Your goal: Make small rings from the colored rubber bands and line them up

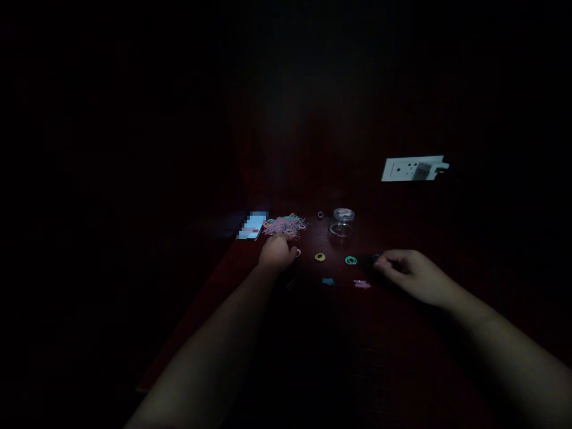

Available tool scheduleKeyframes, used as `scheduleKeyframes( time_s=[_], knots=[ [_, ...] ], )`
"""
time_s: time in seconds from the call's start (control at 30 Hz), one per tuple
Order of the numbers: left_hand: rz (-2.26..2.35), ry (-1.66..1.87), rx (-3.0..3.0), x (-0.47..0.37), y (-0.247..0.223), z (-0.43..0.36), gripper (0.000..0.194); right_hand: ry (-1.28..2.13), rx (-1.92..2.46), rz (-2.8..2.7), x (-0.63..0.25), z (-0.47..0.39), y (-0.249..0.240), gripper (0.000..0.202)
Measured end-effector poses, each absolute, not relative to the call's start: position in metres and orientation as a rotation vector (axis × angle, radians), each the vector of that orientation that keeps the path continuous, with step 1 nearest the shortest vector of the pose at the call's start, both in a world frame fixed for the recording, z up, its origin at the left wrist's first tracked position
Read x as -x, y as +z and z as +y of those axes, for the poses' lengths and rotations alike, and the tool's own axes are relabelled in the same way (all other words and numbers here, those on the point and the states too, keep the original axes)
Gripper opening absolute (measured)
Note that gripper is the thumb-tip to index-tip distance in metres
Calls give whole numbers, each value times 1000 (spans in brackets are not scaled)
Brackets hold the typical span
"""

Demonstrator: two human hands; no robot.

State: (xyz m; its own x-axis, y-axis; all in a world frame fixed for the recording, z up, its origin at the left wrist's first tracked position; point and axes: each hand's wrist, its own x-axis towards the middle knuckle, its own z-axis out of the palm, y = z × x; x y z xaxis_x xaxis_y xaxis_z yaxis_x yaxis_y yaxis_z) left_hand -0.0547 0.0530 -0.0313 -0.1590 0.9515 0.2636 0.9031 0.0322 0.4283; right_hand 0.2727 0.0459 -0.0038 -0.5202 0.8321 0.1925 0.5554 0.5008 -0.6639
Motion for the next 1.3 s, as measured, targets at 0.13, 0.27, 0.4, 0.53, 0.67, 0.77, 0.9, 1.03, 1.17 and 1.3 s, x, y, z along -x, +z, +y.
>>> scheduleKeyframes(
  time_s=[0.13, 0.27, 0.4, 0.53, 0.67, 0.77, 0.9, 1.03, 1.17, 1.3],
  knots=[
    [2218, 869, -1926, 59, -30, 53, 29, 712, 1126, -2255, -274, 47, -6, 33],
    [2210, 968, -1902, 62, -26, 51, 21, 695, 1123, -2254, -273, 47, -6, 31],
    [2162, 1048, -1914, 60, -20, 47, 16, 693, 1105, -2256, -272, 46, -4, 30],
    [1994, 1105, -2029, 42, -10, 36, 9, 642, 1092, -2269, -266, 42, -5, 28],
    [1506, 1275, -2402, 11, -2, 12, 3, 635, 1004, -2275, -252, 34, -9, 22],
    [1338, 1170, -2548, -10, -1, -5, 3, 575, 881, -2308, -243, 26, -8, 21],
    [1299, 1085, -2553, -22, 0, -14, 3, 560, 778, -2307, -238, 18, -1, 16],
    [1308, 1087, -2533, -21, 2, -14, 3, 561, 759, -2301, -239, 16, 1, 16],
    [1312, 1078, -2527, -20, 3, -15, 3, 594, 765, -2288, -239, 17, -2, 18],
    [1284, 1086, -2527, -19, 3, -16, 4, 620, 755, -2274, -239, 18, -1, 22]
  ],
)
